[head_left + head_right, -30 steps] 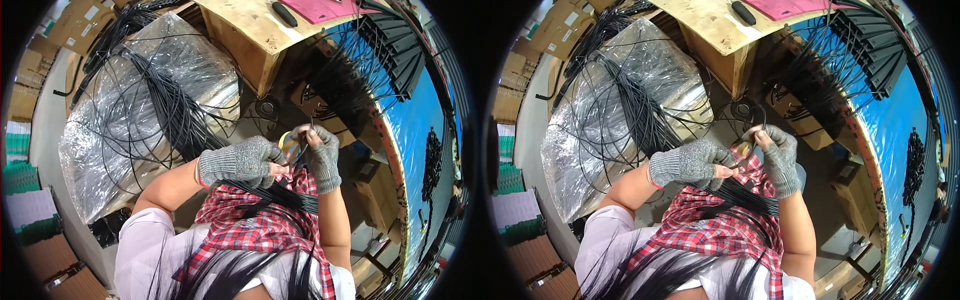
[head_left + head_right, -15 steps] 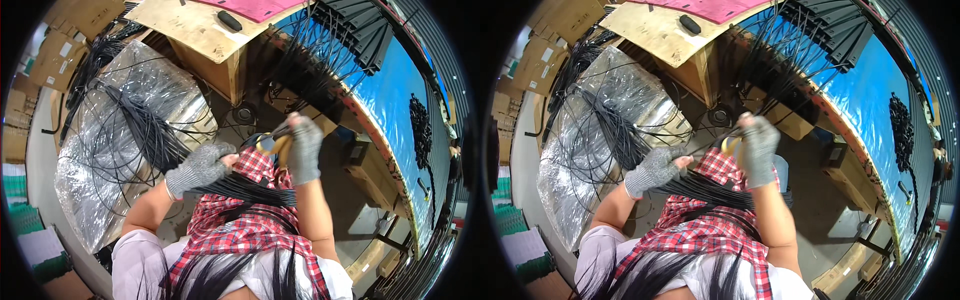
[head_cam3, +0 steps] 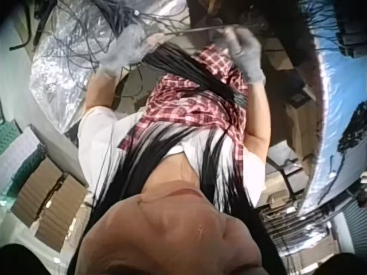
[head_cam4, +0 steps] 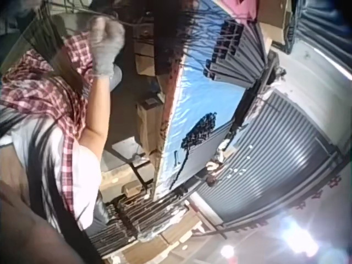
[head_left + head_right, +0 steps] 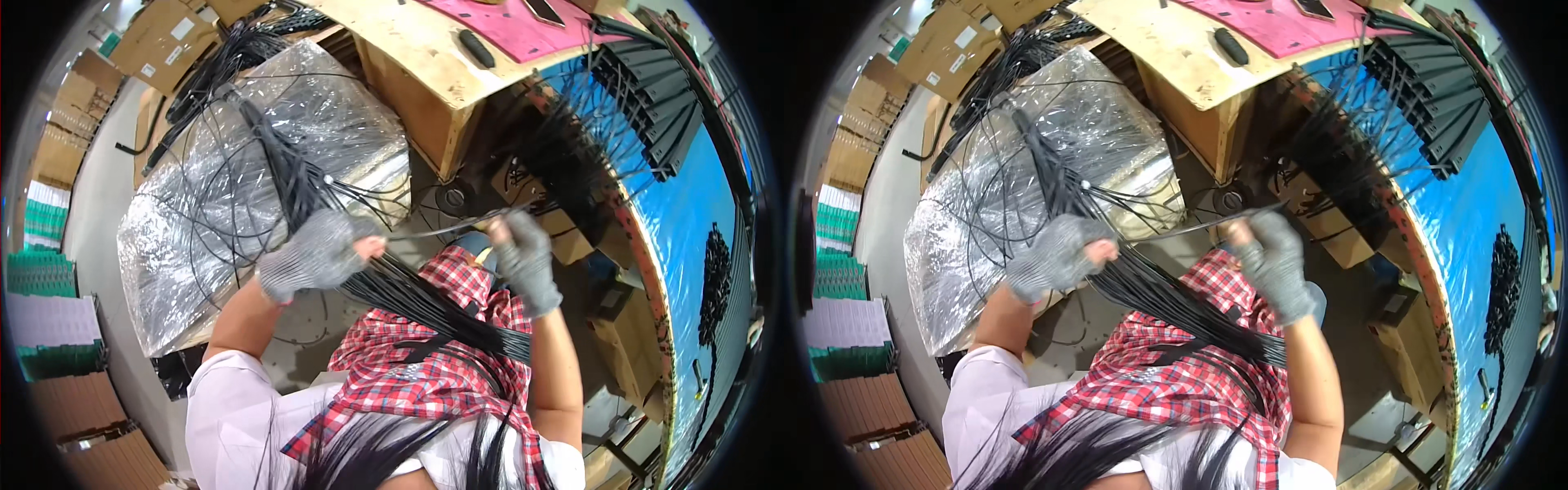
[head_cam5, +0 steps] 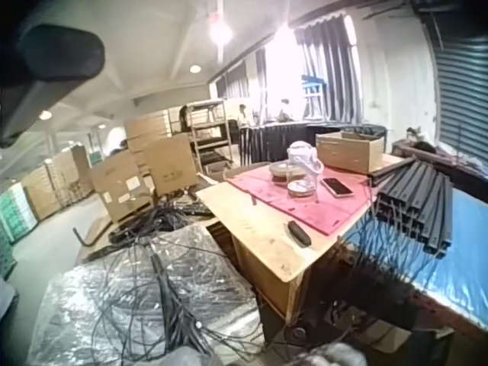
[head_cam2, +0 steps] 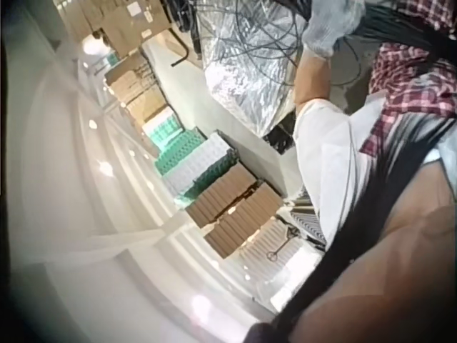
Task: Sorting and bundling individual black wires from a larger group at a workbench.
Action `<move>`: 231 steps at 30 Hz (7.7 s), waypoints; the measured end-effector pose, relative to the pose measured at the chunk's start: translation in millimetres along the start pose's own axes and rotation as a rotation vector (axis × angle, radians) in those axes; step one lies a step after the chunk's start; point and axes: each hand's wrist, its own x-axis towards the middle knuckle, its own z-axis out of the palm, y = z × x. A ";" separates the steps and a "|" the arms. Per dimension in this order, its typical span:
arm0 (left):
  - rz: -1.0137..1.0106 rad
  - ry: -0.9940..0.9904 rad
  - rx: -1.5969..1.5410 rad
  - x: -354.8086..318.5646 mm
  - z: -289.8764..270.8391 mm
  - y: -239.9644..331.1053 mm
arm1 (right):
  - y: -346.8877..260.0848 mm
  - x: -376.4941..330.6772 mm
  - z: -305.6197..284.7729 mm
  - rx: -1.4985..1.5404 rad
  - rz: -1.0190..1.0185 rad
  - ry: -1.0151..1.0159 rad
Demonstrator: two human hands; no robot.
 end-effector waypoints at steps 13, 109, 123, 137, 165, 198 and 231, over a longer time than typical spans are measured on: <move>-0.546 0.103 -1.056 32.3 41.6 -28.3 | -13.7 18.8 73.2 0.580 0.228 -0.016; -0.468 0.163 -0.975 15.0 22.0 -58.7 | -1.0 50.0 106.8 0.782 0.073 -0.059; -0.349 0.212 -0.544 -3.5 33.7 -51.0 | 3.7 65.8 110.4 0.230 -0.278 -0.196; -0.386 0.409 -0.243 14.3 51.5 -39.0 | -4.4 74.2 119.1 0.434 0.096 -0.093; -0.078 0.086 0.317 24.3 94.7 -69.5 | 30.1 67.8 71.3 0.270 0.670 -0.747; -0.249 0.189 -0.849 34.1 64.2 -91.9 | 10.9 79.6 96.6 0.600 0.219 -0.209; -0.373 -0.069 -0.250 72.0 59.2 -30.4 | 158.5 -87.3 -202.9 1.008 0.388 1.003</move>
